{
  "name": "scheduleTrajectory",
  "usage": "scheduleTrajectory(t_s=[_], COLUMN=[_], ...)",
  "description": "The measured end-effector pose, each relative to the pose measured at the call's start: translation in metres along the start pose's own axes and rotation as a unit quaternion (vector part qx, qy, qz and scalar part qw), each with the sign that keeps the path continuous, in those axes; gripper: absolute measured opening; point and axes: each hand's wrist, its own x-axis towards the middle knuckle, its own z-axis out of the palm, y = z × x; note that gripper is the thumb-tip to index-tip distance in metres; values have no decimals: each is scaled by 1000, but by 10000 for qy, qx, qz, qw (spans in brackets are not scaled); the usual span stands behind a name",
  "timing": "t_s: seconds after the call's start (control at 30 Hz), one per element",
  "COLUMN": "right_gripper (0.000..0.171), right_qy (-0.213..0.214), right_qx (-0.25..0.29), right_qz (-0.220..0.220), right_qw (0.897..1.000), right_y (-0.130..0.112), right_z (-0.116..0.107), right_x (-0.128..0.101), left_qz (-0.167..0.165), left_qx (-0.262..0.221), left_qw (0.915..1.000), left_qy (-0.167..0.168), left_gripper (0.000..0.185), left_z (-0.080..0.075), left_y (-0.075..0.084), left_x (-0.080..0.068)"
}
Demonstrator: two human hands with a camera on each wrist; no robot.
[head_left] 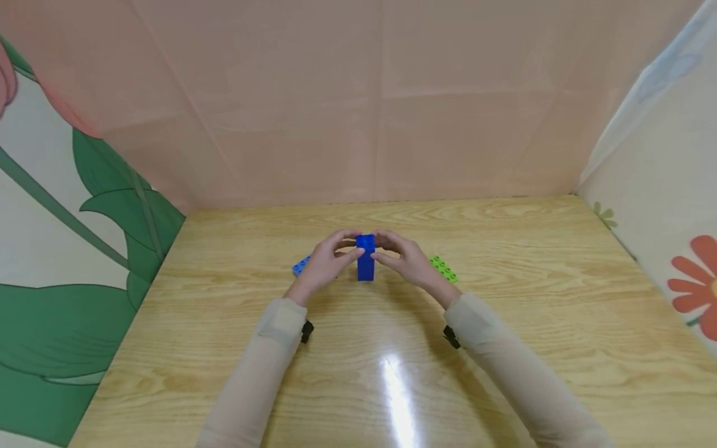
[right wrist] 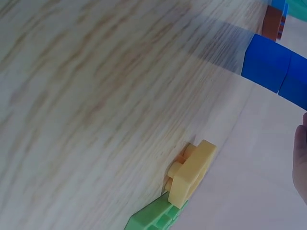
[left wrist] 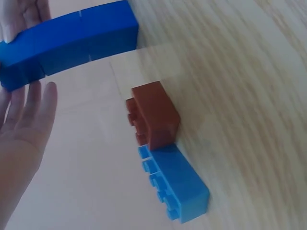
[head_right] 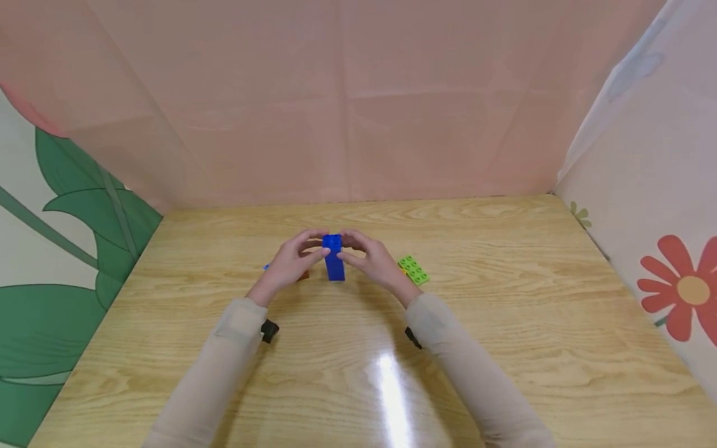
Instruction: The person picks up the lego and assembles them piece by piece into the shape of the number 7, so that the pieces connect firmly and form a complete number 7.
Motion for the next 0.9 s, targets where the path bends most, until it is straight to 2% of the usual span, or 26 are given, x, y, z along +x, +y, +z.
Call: scheduleTrajectory(t_s=[0.27, 0.6, 0.73, 0.9], right_gripper=[50, 47, 48, 45], right_qy=[-35, 214, 331, 334], right_qx=[183, -164, -283, -438], right_qz=[66, -126, -89, 348], right_qw=[9998, 9996, 9990, 9979], right_y=[2, -4, -3, 7], right_z=[1, 4, -3, -27], right_x=[-1, -2, -6, -15], left_qz=[-151, -274, -307, -302], left_qx=[137, -2, 62, 90], left_qw=[9998, 9996, 9995, 9994], left_qy=[20, 40, 83, 119], left_gripper=[45, 48, 48, 44], left_z=[2, 0, 1, 2], left_y=[4, 4, 4, 5], left_x=[-1, -3, -4, -4])
